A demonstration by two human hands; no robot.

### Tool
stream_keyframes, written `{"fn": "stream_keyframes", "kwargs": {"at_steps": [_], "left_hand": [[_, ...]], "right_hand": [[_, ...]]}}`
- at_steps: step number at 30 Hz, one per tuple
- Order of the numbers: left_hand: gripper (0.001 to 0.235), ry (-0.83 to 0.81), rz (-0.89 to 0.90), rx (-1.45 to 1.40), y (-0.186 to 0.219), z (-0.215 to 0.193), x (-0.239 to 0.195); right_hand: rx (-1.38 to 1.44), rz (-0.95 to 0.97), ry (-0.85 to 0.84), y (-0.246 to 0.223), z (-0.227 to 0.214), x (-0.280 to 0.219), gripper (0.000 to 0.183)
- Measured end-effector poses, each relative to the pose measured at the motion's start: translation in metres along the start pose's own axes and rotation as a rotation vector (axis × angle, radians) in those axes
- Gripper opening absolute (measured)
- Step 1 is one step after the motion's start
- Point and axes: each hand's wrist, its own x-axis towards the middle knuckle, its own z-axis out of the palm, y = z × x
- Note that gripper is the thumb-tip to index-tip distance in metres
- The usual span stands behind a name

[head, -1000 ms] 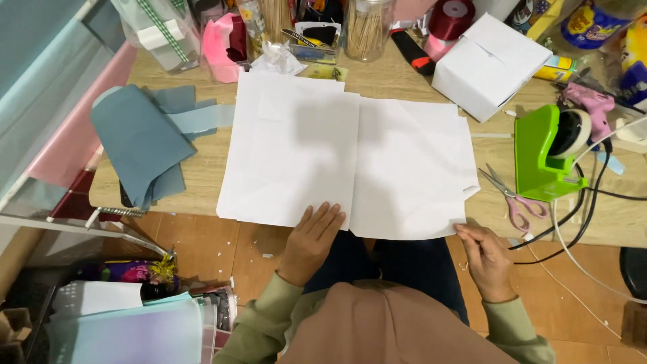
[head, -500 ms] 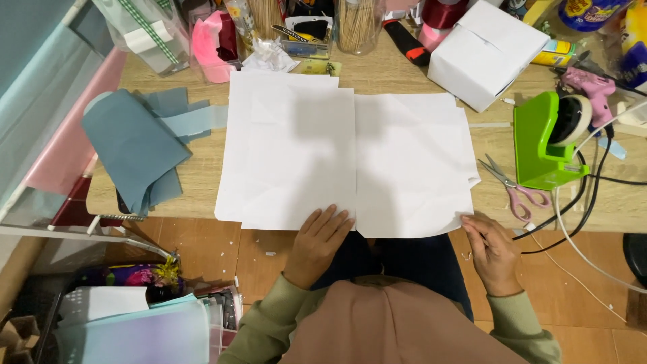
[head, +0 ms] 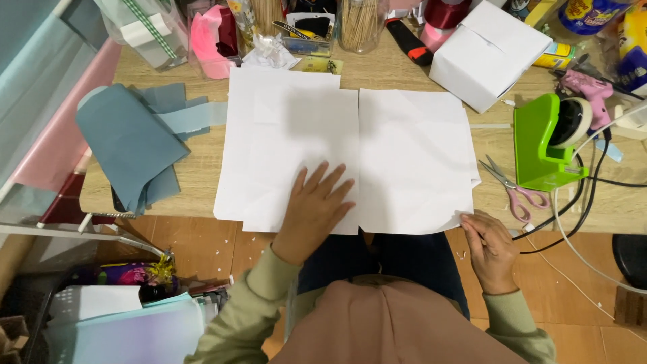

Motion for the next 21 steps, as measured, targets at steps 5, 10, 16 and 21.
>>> {"fn": "stream_keyframes", "kwargs": {"at_steps": [5, 10, 16, 21], "left_hand": [[0.065, -0.413, -0.099, 0.057, -0.031, 0.007, 0.042], [0.087, -0.428, -0.043, 0.234, -0.069, 0.068, 0.023], [0.084, -0.661, -0.231, -0.012, -0.048, 0.026, 0.051], [0.083, -0.693, -0.231, -0.049, -0.052, 0.027, 0.055]], "right_hand": [[0.020, 0.036, -0.049, 0.003, -0.011, 0.003, 0.015], [-0.112, 0.052, -0.053, 0.011, -0.021, 0.037, 0.024], [-0.169, 0.032, -0.302, -0.029, 0.031, 0.100, 0.055], [-0.339, 0.230, -0.783, -0.024, 0.047, 0.097, 0.075]]}}
